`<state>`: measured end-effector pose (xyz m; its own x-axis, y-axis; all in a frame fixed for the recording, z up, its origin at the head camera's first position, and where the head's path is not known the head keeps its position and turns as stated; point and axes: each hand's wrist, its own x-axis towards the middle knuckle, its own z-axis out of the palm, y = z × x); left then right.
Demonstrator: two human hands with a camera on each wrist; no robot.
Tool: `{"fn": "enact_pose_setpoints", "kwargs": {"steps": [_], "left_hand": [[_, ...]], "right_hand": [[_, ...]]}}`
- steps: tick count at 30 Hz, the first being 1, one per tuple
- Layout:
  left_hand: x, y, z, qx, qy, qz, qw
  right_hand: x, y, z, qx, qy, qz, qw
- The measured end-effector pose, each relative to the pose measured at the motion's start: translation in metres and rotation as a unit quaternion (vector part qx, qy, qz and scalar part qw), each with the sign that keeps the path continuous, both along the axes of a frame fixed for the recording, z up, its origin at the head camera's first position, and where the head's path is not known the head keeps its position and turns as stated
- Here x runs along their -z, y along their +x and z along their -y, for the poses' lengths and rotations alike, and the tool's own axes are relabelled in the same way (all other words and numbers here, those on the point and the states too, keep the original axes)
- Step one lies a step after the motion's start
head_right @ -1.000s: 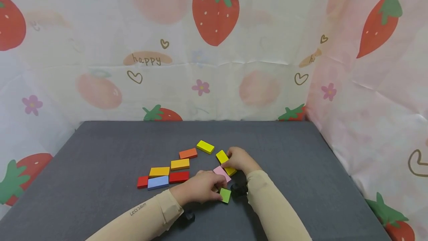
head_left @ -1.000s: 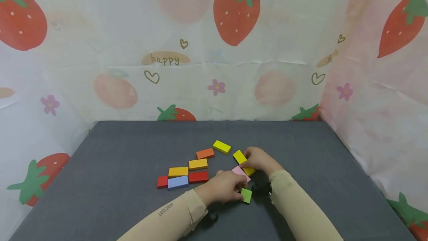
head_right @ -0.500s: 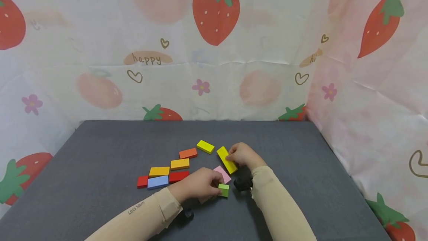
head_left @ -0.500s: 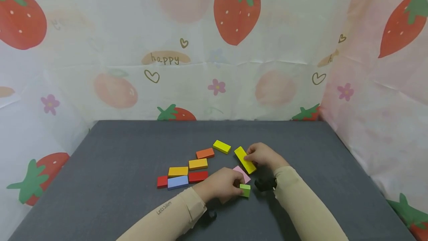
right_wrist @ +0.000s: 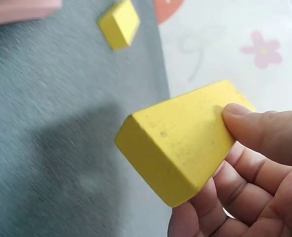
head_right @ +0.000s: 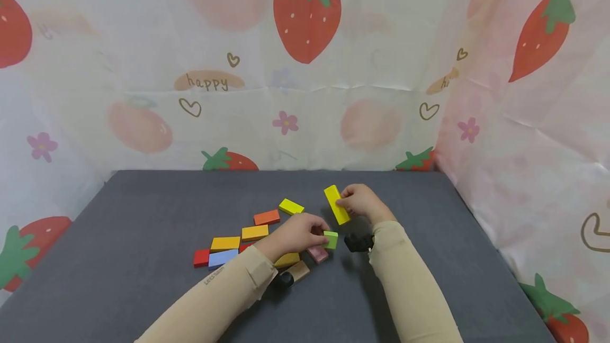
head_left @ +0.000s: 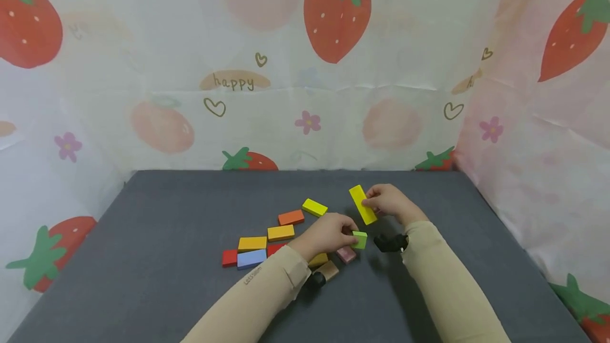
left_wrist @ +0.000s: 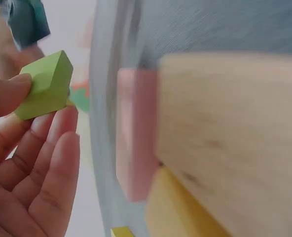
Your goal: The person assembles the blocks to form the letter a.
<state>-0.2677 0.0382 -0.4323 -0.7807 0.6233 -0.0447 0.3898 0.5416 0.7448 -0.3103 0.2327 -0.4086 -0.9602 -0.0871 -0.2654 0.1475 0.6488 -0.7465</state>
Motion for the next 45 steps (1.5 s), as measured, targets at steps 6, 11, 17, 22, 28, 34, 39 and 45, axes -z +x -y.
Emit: {"fn": "enact_pose_setpoints", "kwargs": {"steps": [6, 11, 17, 22, 28, 34, 39, 45], "left_hand": [[0.001, -0.023, -0.013, -0.051, 0.024, 0.066, 0.9962], [0.003, -0.030, -0.027, -0.067, 0.031, 0.110, 0.9912], [0.009, -0.030, -0.043, -0.079, 0.006, 0.157, 0.9844], [0.015, -0.030, -0.052, -0.099, -0.016, 0.167, 0.9809], [0.021, -0.031, -0.057, -0.126, -0.022, 0.151, 0.9801], [0.023, -0.029, -0.058, -0.143, -0.040, 0.129, 0.9804], [0.022, -0.027, -0.059, -0.130, -0.071, 0.104, 0.9834], [0.024, -0.028, -0.061, -0.122, -0.106, 0.058, 0.9851]], "right_hand": [[-0.001, -0.009, -0.017, 0.024, -0.019, -0.004, 0.9995], [0.009, -0.013, -0.027, 0.045, -0.040, 0.008, 0.9981], [0.026, -0.012, -0.036, 0.061, -0.086, 0.030, 0.9939], [0.038, -0.012, -0.041, 0.065, -0.113, 0.040, 0.9907], [0.044, -0.010, -0.040, 0.062, -0.129, 0.041, 0.9888], [0.047, -0.012, -0.038, 0.070, -0.124, 0.052, 0.9885], [0.048, -0.014, -0.038, 0.081, -0.114, 0.063, 0.9881], [0.048, -0.016, -0.037, 0.075, -0.107, 0.072, 0.9888]]}}
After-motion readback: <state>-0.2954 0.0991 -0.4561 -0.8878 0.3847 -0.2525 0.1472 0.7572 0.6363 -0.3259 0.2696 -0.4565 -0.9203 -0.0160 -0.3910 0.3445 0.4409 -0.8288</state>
